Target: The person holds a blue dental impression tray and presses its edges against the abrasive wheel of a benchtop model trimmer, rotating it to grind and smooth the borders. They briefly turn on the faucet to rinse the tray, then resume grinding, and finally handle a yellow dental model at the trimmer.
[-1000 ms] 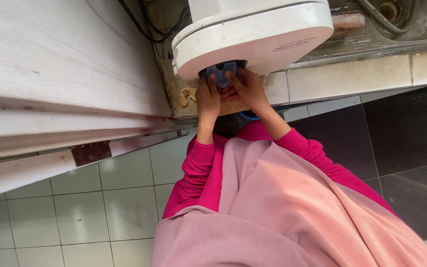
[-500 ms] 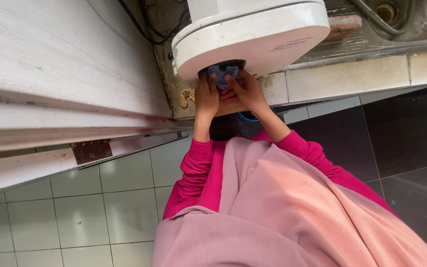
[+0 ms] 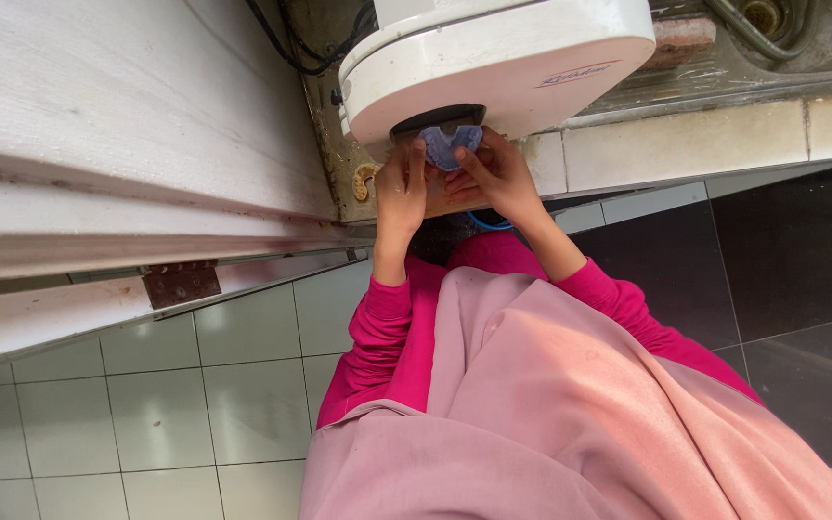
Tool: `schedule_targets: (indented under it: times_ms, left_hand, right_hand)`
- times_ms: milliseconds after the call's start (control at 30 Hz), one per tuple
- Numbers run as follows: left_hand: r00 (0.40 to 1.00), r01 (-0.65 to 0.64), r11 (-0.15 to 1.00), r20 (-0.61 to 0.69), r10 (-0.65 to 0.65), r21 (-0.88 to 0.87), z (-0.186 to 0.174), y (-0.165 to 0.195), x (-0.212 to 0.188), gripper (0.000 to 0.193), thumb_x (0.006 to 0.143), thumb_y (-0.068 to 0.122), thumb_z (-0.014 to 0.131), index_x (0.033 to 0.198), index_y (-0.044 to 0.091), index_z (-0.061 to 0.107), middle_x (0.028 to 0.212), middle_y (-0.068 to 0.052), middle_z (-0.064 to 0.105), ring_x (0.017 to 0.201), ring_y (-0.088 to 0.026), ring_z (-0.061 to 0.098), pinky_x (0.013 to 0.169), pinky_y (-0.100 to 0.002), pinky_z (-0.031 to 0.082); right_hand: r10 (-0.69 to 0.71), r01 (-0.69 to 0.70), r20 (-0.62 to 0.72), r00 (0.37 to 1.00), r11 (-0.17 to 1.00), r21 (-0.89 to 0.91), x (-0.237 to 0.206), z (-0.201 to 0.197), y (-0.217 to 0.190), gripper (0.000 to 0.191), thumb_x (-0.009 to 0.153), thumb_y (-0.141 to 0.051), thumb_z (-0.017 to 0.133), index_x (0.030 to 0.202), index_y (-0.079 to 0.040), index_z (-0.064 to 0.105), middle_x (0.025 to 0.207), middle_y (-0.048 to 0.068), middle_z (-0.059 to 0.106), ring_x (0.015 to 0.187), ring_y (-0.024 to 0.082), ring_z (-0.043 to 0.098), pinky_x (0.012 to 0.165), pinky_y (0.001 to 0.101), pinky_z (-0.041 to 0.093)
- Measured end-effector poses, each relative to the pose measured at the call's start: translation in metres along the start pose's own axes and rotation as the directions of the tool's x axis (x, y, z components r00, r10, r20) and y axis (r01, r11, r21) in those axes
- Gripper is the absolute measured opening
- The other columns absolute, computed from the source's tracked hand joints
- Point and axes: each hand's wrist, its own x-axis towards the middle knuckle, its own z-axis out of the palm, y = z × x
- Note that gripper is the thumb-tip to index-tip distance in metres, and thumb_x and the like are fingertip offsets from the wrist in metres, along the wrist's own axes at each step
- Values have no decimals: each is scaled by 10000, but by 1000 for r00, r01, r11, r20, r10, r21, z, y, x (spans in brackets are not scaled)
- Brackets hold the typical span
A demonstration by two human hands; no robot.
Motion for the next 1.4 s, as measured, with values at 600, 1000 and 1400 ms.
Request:
schedule_targets:
  times_ms: [600,1000,1400]
  left_hand:
    - [968,-95,991,-224,114,93,-9,24,-2,157,976,119,679,981,-28,732,748,-112,770,724,-161,795,639,-272,587]
    - [995,-86,975,-61,75,-203,-9,1,-1,219,1030,1,546,1185,-46,693,1029,-113,779,934,-177,801,789,-282,647]
    - [997,40,981,-57,-52,-189,-9,1,-2,201,1013,100,682,1116,-61,743,887,-125,779,805,-159,762,703,-290,634]
  right_hand:
    - [-60,35,-93,994,967,-252,-6,10,-16,230,1060,-171,642,1173,24,591,805,88,726,707,123,738,609,255,624]
    - [-7,-7,-109,994,992,-127,-3,2,-10,261,1067,-206,618,1189,23,594,833,86,715,709,119,718,619,253,631]
    - [77,-81,-36,996,992,-98,-1,-9,-2,448,1116,-410,463,1114,21,587,802,114,687,692,159,718,623,300,642]
